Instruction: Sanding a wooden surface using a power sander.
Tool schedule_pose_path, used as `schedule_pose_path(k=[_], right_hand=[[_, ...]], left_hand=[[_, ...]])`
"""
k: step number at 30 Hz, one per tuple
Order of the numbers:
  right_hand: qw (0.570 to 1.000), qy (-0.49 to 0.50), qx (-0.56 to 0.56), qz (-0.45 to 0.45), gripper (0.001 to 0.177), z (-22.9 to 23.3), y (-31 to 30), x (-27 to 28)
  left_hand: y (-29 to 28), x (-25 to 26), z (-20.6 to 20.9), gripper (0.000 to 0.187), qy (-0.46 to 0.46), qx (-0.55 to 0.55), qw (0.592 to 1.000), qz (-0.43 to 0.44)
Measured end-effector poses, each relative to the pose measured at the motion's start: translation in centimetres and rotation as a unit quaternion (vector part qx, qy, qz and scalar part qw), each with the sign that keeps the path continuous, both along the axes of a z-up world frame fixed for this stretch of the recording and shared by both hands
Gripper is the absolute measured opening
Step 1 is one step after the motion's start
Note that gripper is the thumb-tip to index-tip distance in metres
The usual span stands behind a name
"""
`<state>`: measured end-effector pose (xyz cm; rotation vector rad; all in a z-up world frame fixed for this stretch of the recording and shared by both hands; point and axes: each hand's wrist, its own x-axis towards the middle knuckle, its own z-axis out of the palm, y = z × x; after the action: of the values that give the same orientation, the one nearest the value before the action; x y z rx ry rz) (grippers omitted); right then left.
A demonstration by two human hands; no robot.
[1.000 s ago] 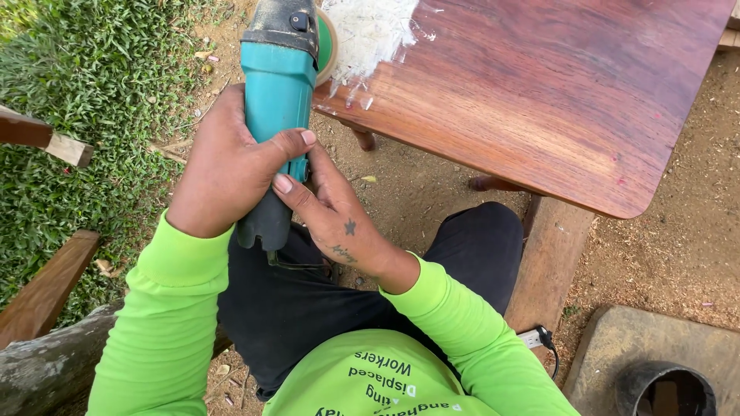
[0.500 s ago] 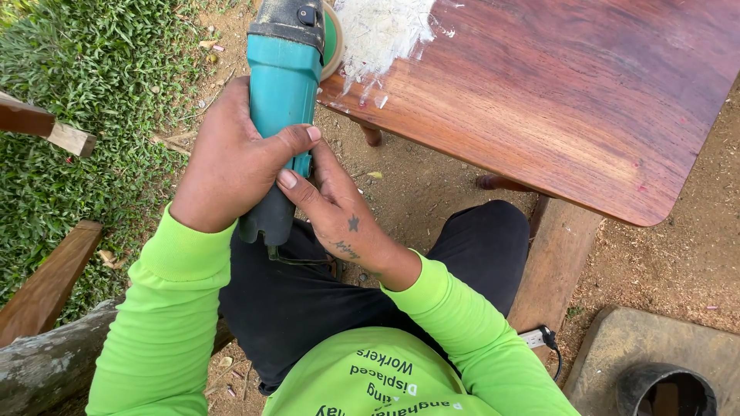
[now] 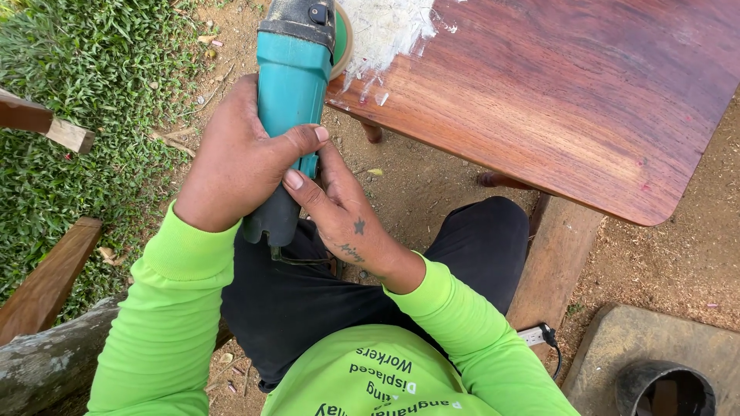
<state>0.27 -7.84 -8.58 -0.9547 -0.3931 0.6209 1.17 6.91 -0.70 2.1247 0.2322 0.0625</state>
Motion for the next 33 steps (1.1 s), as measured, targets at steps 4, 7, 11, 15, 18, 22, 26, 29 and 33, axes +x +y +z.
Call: schedule_pose_path(k=[4,7,11,15,18,22,26,29,33], right_hand=[[1.0,0.009,0.008,-0.007,0.067,0.0,-0.3,-0.1],[1.0,0.02,0.009,-0.011,0.069,-0.2,-0.5,-0.3],[0.998,0.049,0.026,-0.011,0.07,-0.4,-0.7,-0.5],[0.998,0.062,0.03,-0.014,0.068,-0.1,-1.0,-0.7],[0.998,0.057,0.022,-0.021,0.068,0.2,-1.2,-0.9],[0.998,0.045,0.017,-0.034,0.067,0.2,-1.7,-1.1],[0.998,0.035,0.008,-0.049,0.066,0.7,-2.0,-1.4],[0.998,0.042,0.016,-0.053,0.065,1.1,-2.0,-1.5],[0.999,0.022,0.017,-0.042,0.064,1.3,-1.4,-0.8]], left_hand=[[-0.4,0.2,-0.2,0.044,0.005,-0.061,0.998,-0.01],[-0.5,0.2,-0.3,0.045,-0.002,-0.055,0.998,-0.022],[-0.8,0.3,-0.4,0.046,0.001,-0.028,0.999,-0.023],[-0.9,0.3,-0.4,0.049,0.008,-0.003,1.0,-0.02],[-1.0,0.3,-0.4,0.049,0.004,-0.015,0.999,-0.036],[-1.5,0.4,-0.3,0.052,-0.003,-0.005,0.999,-0.047],[-1.8,0.5,-0.1,0.053,-0.001,-0.035,0.997,-0.069],[-1.9,0.4,-0.1,0.052,0.002,-0.041,0.997,-0.073],[-1.4,0.4,0.4,0.046,0.01,-0.028,0.999,-0.039]])
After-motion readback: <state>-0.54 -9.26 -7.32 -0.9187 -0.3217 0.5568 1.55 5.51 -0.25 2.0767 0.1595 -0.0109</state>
